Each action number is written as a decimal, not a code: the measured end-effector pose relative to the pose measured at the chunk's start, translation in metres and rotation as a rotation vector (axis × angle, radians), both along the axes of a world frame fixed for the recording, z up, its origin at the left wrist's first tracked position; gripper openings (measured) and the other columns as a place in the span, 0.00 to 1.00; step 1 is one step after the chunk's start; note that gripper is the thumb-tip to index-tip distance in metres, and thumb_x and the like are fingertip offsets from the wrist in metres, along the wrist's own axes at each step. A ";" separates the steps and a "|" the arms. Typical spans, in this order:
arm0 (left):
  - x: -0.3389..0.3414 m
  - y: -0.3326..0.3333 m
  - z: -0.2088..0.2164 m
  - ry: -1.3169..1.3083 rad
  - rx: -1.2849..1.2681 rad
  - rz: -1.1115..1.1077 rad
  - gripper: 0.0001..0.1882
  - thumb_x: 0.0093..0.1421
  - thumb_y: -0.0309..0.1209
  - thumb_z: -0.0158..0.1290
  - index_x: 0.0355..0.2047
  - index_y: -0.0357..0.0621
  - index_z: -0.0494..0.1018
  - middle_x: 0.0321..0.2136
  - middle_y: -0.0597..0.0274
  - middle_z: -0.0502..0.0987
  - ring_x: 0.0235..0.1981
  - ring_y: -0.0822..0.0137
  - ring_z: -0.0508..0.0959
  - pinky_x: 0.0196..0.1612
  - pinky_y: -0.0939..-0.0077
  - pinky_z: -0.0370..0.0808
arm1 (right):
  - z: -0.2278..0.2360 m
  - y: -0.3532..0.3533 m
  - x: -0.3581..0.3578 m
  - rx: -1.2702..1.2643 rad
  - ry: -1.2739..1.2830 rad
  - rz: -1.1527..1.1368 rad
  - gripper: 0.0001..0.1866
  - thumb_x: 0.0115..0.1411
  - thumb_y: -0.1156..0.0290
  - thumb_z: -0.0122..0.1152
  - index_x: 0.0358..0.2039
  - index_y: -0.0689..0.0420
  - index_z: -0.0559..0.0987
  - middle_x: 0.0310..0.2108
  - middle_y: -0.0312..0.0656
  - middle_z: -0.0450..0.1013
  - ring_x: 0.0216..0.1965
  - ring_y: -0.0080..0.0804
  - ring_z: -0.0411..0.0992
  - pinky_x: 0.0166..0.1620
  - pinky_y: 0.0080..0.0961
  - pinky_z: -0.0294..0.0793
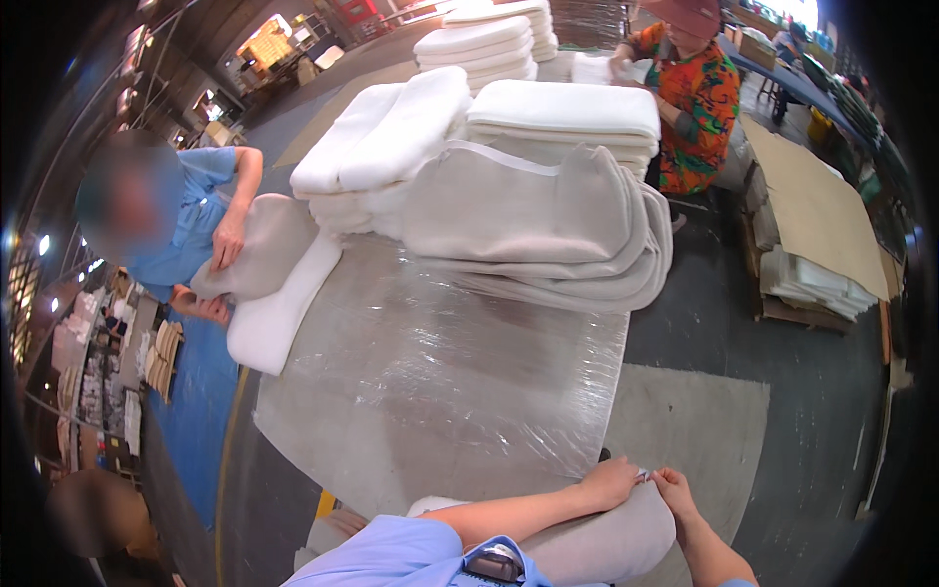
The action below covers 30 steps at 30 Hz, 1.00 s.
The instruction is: The person wraps rectangular foam cushions in fabric covers at a work table. They pull the fabric over the foam, smooth the edges, and stack the finished items. Another worker across the table performs similar wrapping tasks.
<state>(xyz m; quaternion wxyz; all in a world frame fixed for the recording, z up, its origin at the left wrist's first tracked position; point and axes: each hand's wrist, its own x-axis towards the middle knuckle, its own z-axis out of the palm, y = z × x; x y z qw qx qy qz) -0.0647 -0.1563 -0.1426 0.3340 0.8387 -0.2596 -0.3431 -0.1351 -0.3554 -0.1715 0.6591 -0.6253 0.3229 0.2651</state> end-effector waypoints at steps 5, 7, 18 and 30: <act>0.004 -0.001 -0.012 0.044 0.030 0.053 0.19 0.74 0.40 0.49 0.40 0.36 0.80 0.40 0.38 0.80 0.43 0.37 0.82 0.48 0.44 0.77 | -0.050 -0.003 -0.002 0.129 0.041 -0.091 0.10 0.74 0.65 0.61 0.36 0.56 0.81 0.26 0.32 0.78 0.25 0.20 0.73 0.31 0.23 0.73; 0.009 0.003 -0.025 0.076 0.033 0.049 0.18 0.74 0.40 0.48 0.40 0.37 0.81 0.39 0.40 0.80 0.43 0.37 0.82 0.48 0.43 0.77 | -0.043 0.011 0.008 0.106 0.101 -0.143 0.10 0.73 0.64 0.62 0.37 0.56 0.81 0.27 0.32 0.78 0.26 0.22 0.75 0.32 0.24 0.75; 0.002 0.005 -0.017 0.016 -0.136 -0.108 0.23 0.71 0.47 0.52 0.39 0.38 0.82 0.39 0.42 0.80 0.46 0.44 0.79 0.52 0.52 0.75 | 0.029 0.003 -0.016 0.183 0.026 -0.159 0.09 0.71 0.68 0.65 0.42 0.61 0.84 0.43 0.39 0.82 0.40 0.29 0.79 0.44 0.29 0.81; -0.013 -0.014 -0.019 -0.030 -0.026 -0.016 0.24 0.74 0.44 0.49 0.34 0.35 0.81 0.35 0.36 0.79 0.40 0.35 0.81 0.46 0.43 0.77 | -0.027 0.004 -0.041 -0.136 -0.104 -0.066 0.12 0.72 0.63 0.64 0.37 0.60 0.83 0.33 0.33 0.79 0.36 0.18 0.73 0.40 0.25 0.77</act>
